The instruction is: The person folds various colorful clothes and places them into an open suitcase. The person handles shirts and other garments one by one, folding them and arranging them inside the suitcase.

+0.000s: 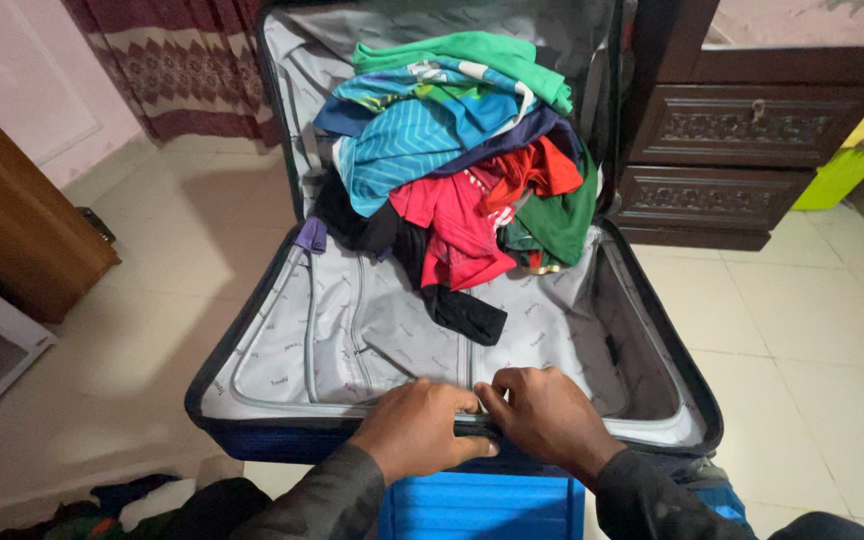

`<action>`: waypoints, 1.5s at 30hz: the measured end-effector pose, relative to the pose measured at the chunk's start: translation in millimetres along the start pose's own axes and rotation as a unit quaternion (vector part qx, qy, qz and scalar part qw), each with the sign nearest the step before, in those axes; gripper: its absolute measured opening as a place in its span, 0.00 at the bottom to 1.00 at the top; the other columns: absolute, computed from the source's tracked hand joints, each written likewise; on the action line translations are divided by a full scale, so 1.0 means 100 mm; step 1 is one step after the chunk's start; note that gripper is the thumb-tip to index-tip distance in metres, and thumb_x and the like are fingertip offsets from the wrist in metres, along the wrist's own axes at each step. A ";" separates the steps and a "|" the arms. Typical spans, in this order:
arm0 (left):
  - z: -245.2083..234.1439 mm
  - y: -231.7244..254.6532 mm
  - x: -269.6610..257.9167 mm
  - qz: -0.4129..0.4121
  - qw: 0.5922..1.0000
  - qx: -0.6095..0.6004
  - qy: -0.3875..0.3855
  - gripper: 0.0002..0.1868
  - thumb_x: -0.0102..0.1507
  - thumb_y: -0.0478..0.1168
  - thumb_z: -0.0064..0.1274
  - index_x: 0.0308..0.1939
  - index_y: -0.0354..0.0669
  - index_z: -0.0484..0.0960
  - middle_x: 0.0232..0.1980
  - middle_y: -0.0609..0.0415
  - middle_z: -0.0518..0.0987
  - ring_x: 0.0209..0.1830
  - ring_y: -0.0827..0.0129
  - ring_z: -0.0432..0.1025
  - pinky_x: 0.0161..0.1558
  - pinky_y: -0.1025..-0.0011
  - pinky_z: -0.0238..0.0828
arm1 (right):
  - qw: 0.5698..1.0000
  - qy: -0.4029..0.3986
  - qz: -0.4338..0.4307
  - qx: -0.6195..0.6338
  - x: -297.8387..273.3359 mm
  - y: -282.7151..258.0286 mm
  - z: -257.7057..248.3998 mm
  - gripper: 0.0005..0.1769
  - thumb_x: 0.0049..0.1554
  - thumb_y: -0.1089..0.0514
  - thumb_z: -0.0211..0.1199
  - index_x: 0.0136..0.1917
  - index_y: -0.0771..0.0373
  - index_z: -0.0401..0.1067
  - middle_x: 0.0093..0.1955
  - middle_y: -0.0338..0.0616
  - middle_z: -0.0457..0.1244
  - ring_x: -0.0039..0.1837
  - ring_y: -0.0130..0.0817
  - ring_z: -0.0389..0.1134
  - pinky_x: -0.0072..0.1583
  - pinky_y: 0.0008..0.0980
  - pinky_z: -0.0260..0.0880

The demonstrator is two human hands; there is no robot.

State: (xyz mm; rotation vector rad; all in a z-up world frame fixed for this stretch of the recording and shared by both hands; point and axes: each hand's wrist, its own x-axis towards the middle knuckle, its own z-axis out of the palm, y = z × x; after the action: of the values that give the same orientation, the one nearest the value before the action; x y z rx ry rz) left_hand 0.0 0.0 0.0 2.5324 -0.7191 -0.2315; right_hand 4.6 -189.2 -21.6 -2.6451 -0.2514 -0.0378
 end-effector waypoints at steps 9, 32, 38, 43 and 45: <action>0.12 -0.04 -0.05 0.016 0.998 -0.012 0.056 0.25 0.51 0.56 0.67 0.44 0.44 0.86 0.43 0.43 0.84 0.47 0.49 0.78 0.49 0.55 0.73 | 1.000 0.020 -0.003 0.017 -0.09 0.05 0.02 0.22 0.57 0.41 0.59 0.39 0.61 0.80 0.34 0.57 0.69 0.41 0.57 0.72 0.47 0.51 0.72; 0.09 -0.18 0.16 -0.034 0.986 -0.160 0.035 0.32 0.56 0.62 0.62 0.52 0.40 0.83 0.41 0.45 0.84 0.43 0.58 0.81 0.47 0.64 0.77 | 0.998 -0.001 0.018 0.062 0.37 0.29 0.00 0.19 0.56 0.41 0.60 0.49 0.54 0.82 0.42 0.49 0.73 0.46 0.47 0.76 0.51 0.43 0.75; 0.12 -0.38 0.30 0.047 0.983 -0.131 0.120 0.29 0.59 0.58 0.60 0.54 0.42 0.82 0.57 0.39 0.80 0.59 0.53 0.74 0.59 0.62 0.69 | 0.994 0.074 -0.066 0.047 0.99 0.40 -0.09 0.29 0.55 0.44 0.65 0.66 0.58 0.70 0.56 0.53 0.70 0.56 0.53 0.72 0.58 0.46 0.72; -0.07 -0.60 0.64 0.061 0.978 -0.082 0.180 0.33 0.57 0.54 0.63 0.62 0.46 0.77 0.73 0.25 0.61 0.74 0.40 0.59 0.69 0.58 0.58 | 0.974 0.156 -0.161 0.033 1.42 0.39 -0.30 0.35 0.53 0.47 0.66 0.71 0.60 0.64 0.68 0.58 0.63 0.68 0.56 0.64 0.66 0.46 0.66; -0.23 -0.65 0.81 0.078 0.973 -0.062 0.208 0.34 0.56 0.53 0.64 0.64 0.46 0.76 0.74 0.23 0.58 0.75 0.37 0.57 0.70 0.56 0.56 | 0.977 0.145 -0.148 0.046 1.54 0.36 -0.39 0.38 0.52 0.47 0.66 0.73 0.59 0.61 0.72 0.55 0.61 0.72 0.54 0.61 0.68 0.46 0.64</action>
State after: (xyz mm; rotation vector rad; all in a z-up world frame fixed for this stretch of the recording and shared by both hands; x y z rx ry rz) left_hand 104.0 14.5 -14.7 2.2826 -0.7030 0.2930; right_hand 163.0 -212.5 6.7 -2.4473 -0.5303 -0.4939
